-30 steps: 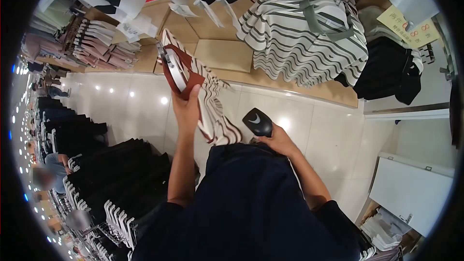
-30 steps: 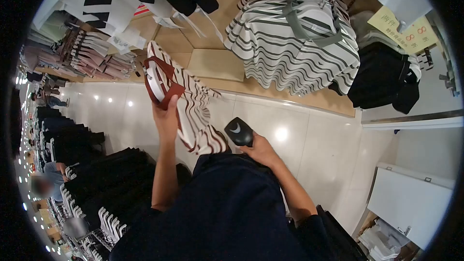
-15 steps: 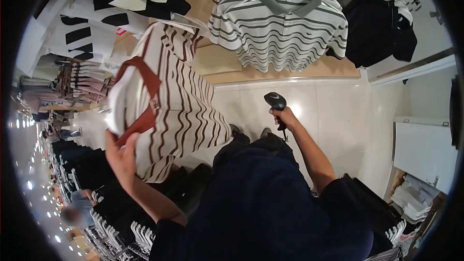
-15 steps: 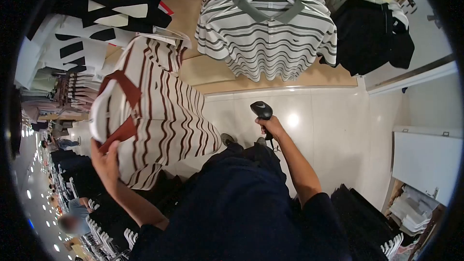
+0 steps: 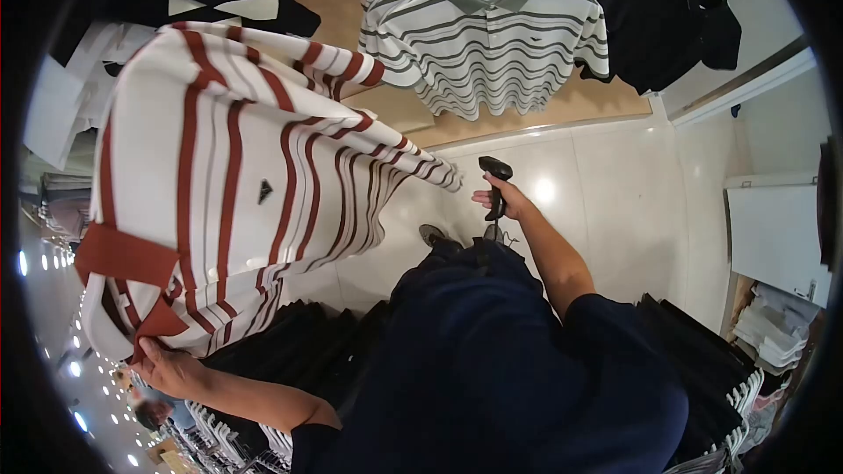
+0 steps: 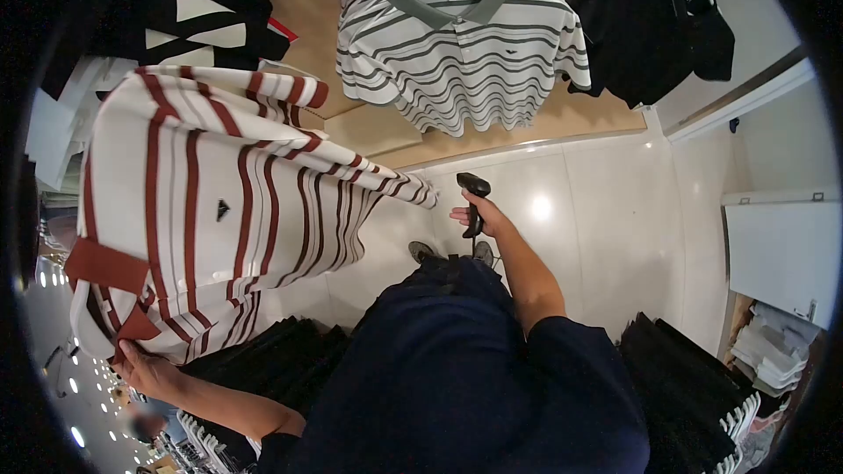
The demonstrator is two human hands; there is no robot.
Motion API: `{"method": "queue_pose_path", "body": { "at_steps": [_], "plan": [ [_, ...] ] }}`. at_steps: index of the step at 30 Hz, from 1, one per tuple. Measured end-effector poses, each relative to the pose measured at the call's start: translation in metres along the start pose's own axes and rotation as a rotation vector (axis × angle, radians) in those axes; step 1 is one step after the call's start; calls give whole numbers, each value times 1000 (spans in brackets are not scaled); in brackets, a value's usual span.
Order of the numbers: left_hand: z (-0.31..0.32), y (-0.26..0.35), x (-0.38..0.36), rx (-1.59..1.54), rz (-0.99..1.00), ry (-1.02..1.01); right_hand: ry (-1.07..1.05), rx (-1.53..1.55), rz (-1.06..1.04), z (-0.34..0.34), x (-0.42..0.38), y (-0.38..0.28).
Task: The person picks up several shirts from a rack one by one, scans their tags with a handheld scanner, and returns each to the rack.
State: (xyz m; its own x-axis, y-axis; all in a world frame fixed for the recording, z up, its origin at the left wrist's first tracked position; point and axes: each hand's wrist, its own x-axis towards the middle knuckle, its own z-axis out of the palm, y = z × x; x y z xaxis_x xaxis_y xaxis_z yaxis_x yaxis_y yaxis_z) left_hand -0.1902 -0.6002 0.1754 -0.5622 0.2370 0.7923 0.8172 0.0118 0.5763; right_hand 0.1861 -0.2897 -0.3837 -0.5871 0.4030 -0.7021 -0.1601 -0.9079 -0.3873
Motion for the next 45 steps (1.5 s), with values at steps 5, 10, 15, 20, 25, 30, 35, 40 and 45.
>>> {"method": "queue_pose_path", "body": {
  "at_steps": [5,10,15,20,25,30,35,40,45],
  "plan": [
    [-19,-22,13,2,42,43,-207,129,39,18,-1,17],
    [-2,-6,7,260,75,49,-291,130,-11,22,6,20],
    [35,-10,-13,245,-97,71,-20,128,-258,36,-38,-35],
    [54,-90,-71,60,-330,-199,156,2,-586,69,-81,-83],
    [140,-109,-189,-247,-694,-532,5,-258,-674,186,-120,-104],
    [175,-72,-237,-645,-1158,-537,-157,-508,-873,284,-130,-78],
    [180,-42,-226,-744,-1158,-537,-190,-650,-945,311,-130,-61],
    [180,-45,-210,-810,-1276,-362,-287,-707,-751,298,-125,-50],
    [181,-53,-209,-674,-1284,-594,-348,-776,-752,294,-132,-54]
  ]
}}
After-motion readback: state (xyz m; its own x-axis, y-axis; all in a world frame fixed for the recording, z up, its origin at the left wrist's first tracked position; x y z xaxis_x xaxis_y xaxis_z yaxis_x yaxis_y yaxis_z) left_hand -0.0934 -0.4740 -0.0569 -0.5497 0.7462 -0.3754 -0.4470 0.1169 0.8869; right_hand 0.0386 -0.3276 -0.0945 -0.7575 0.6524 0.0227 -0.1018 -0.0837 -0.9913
